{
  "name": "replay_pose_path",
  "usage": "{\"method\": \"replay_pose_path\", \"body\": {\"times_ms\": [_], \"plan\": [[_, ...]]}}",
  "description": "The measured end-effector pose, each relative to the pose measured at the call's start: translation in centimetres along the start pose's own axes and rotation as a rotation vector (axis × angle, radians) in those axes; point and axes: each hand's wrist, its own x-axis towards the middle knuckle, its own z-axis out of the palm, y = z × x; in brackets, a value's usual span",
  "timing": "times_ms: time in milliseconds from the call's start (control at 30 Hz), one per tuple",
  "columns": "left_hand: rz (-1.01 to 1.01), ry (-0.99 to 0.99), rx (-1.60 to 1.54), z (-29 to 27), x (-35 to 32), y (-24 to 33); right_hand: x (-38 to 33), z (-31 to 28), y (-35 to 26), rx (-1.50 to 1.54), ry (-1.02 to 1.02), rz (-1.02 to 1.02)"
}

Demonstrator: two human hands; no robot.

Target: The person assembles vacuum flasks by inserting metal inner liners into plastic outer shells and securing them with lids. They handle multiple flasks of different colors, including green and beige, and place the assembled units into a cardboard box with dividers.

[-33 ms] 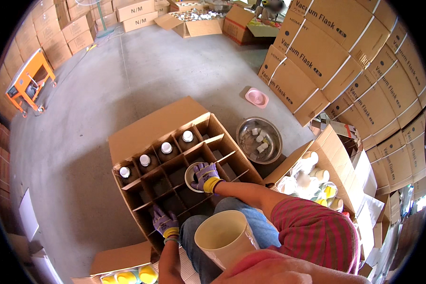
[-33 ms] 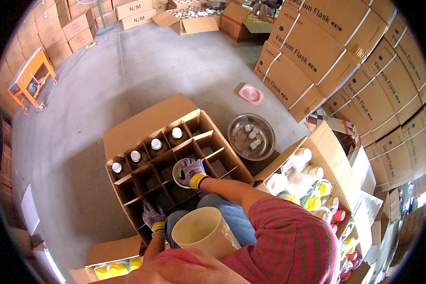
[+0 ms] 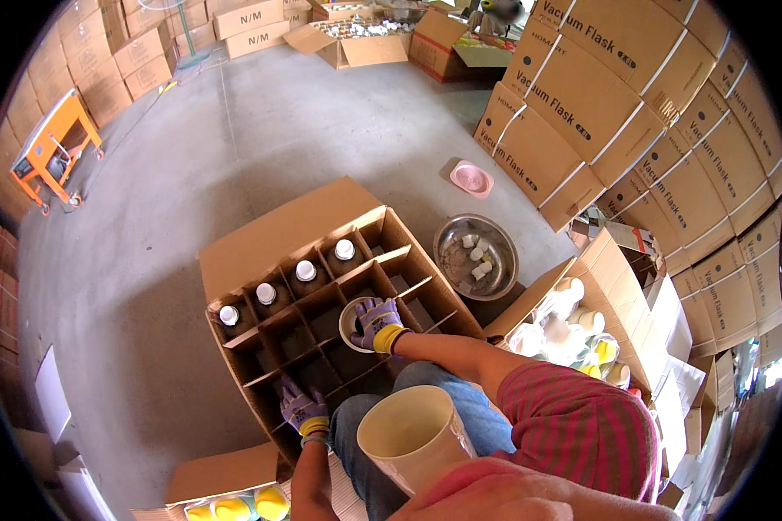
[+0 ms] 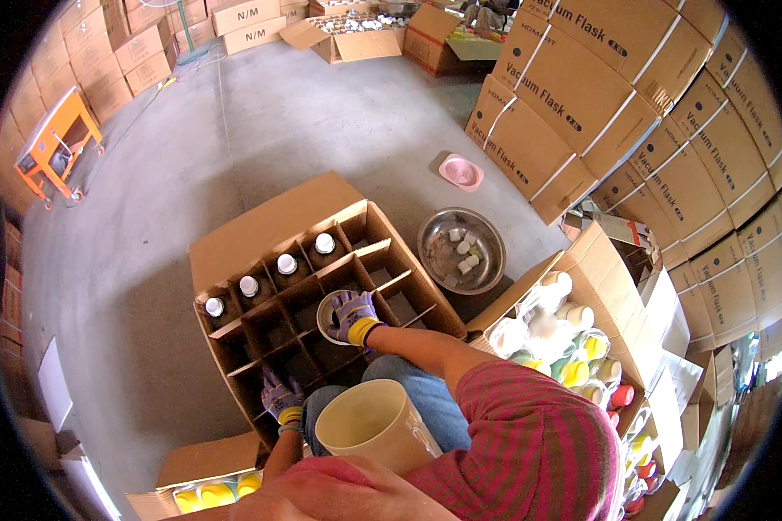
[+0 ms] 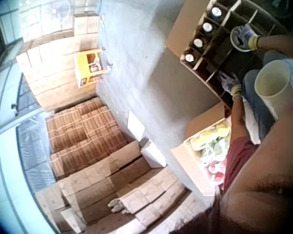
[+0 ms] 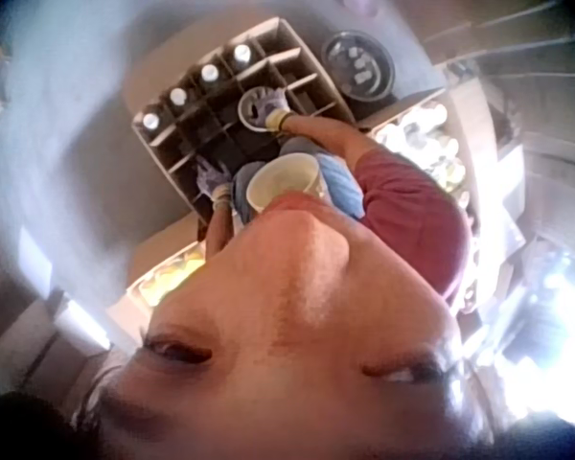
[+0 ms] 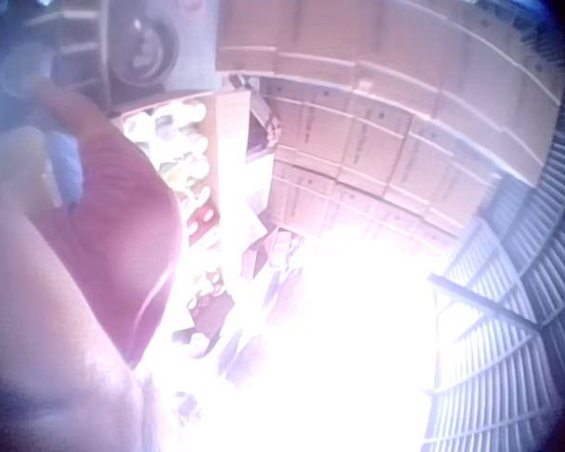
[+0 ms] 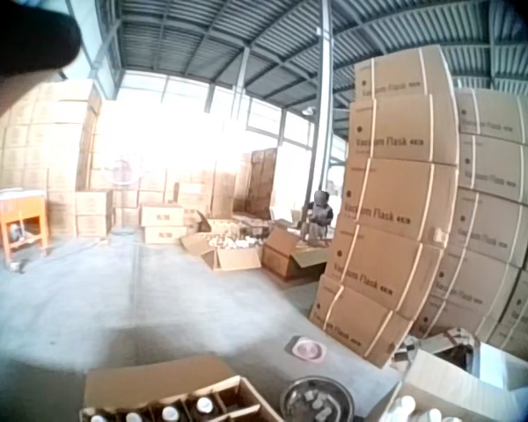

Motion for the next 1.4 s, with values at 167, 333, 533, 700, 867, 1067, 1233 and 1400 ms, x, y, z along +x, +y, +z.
{"method": "replay_pose_path", "body": {"times_ms": [167, 333, 533, 700, 867, 1067, 1233, 1400], "plan": [[0.006, 0.013, -0.006, -0.6, -0.1, 0.4, 0.1, 0.6, 0.2, 0.022, 0.049, 0.005], [0.007, 0.008, -0.003, -0.4, -0.1, 0.2, 0.2, 0.9, 0.3, 0.003, 0.075, -0.002], [0.054, 0.098, -0.046, 0.8, -0.1, -0.7, -0.3, 0.7, -0.1, 0.025, 0.061, 0.000], [0.027, 0.030, 0.023, 0.9, 0.2, -0.2, 0.0, 0.4, 0.3, 0.006, 0.032, 0.001], [0.027, 0.031, 0.009, 0.4, 0.2, -0.5, 0.4, 0.4, 0.2, -0.011, -0.015, -0.011], [0.034, 0.039, 0.024, 0.3, -0.2, -0.1, 0.1, 0.6, 0.4, 0.020, 0.037, -0.007], [0.013, -0.030, 0.014, -0.6, -0.1, 0.1, 0.2, 0.6, 0.3, 0.015, 0.021, -0.017], [0.027, 0.020, 0.020, 0.7, 0.0, -0.9, 0.0, -0.2, -0.2, 0.016, 0.009, -0.014]]}}
